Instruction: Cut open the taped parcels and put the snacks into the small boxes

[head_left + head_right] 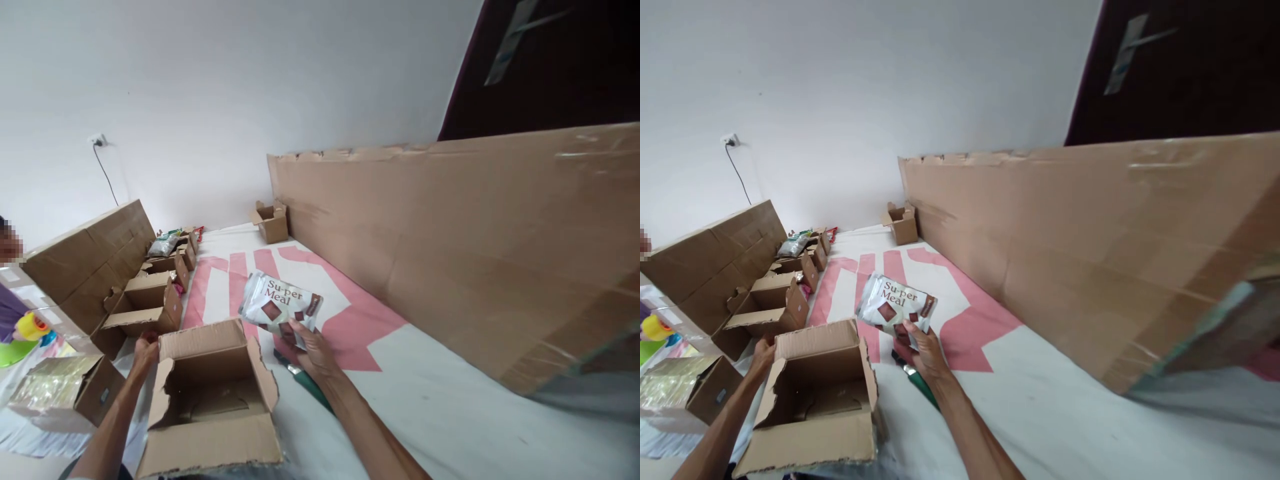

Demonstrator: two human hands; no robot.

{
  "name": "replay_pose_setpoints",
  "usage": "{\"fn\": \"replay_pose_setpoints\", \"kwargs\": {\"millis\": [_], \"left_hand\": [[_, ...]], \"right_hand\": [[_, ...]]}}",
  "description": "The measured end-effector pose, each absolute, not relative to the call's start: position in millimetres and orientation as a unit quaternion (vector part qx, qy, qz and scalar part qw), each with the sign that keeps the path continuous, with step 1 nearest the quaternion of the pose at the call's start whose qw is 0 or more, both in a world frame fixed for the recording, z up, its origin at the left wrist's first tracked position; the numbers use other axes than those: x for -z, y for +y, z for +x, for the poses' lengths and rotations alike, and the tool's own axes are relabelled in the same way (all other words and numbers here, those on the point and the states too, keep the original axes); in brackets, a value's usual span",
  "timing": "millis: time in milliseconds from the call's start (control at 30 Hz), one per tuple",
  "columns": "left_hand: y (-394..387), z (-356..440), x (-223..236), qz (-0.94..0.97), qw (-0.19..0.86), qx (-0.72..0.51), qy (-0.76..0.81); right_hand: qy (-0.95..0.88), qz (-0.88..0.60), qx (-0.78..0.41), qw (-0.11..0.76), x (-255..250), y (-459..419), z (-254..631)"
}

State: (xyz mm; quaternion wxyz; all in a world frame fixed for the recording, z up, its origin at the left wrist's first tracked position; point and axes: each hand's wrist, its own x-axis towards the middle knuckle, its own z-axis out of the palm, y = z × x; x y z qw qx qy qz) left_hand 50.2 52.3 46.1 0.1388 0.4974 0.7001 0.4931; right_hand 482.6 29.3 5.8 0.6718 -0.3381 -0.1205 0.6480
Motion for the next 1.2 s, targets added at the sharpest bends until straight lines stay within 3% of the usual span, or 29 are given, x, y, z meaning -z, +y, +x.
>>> {"fn": "replay_pose_setpoints", "kwargs": {"millis": [200,333,467,633,1200], "left_hand": [[-17.1,51.7,-57.7,0.503,0.245,-0.477,0.678],[-68.7,50.9,-80.1,0.461,0.277,-0.533,0.654],[-113.7,65.4,-111.6,0.461,0.204,-0.586,0.634],[-153.5,97.0,-131.4,0.541,0.096,-0.56,0.621],[-166.1,106.7,-86.8,0.708,-0.018,-0.414,0.572]], "right_hand": [[-0.17,-0.345,-0.623,0.682,1.0,21.8,475.5],[-0.19,-0.348,-0.604,0.691,4.9,15.9,469.1],[-0.191,-0.34,-0.603,0.696,10.5,11.3,464.6],[-0.194,-0.351,-0.602,0.69,16.1,8.4,463.9],[-0.208,-0.339,-0.594,0.7,5.8,11.0,462.3]]}}
